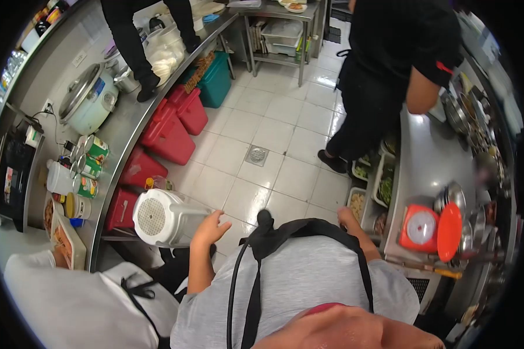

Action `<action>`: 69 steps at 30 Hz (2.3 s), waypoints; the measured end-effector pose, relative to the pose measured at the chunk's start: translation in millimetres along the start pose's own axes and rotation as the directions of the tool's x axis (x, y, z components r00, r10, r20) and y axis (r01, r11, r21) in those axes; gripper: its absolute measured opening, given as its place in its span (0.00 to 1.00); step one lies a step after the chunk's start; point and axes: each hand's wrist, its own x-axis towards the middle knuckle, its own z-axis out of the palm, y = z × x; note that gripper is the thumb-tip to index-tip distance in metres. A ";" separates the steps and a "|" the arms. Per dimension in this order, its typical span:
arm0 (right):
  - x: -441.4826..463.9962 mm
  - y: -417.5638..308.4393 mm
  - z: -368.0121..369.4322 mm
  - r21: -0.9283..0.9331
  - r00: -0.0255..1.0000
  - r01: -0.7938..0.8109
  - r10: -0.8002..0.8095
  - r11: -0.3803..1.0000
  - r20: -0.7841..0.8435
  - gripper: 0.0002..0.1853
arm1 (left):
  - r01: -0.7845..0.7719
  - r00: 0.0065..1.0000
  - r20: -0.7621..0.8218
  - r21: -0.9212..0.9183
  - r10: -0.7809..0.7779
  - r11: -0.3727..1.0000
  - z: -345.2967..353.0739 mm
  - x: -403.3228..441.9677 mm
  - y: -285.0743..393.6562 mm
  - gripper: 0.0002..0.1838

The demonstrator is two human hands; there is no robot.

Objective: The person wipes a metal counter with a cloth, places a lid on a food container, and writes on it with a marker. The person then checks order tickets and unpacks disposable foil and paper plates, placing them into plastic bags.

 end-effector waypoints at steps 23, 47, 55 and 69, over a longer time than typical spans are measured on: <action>442.4 65.7 -284.6 -0.255 0.958 0.287 -0.276 0.923 0.081 0.08 | -0.204 0.977 0.095 0.149 0.191 0.968 -152.4 553.5 150.8 0.28; 765.1 -120.7 -870.7 0.895 0.977 0.041 -0.206 0.444 0.057 0.09 | -0.009 0.999 -0.049 0.110 0.014 0.994 -341.7 979.9 138.6 0.27; 832.7 -240.1 -1084.3 0.904 0.833 0.365 -0.512 0.224 -0.210 0.11 | -0.043 0.901 -0.432 -0.156 -0.029 0.987 -425.3 1071.2 167.8 0.22; 957.7 -469.3 -1110.9 -0.506 0.051 0.802 -0.880 0.317 -0.472 0.17 | 0.326 0.503 -0.580 -0.559 -0.641 0.762 -397.0 1074.4 198.6 0.19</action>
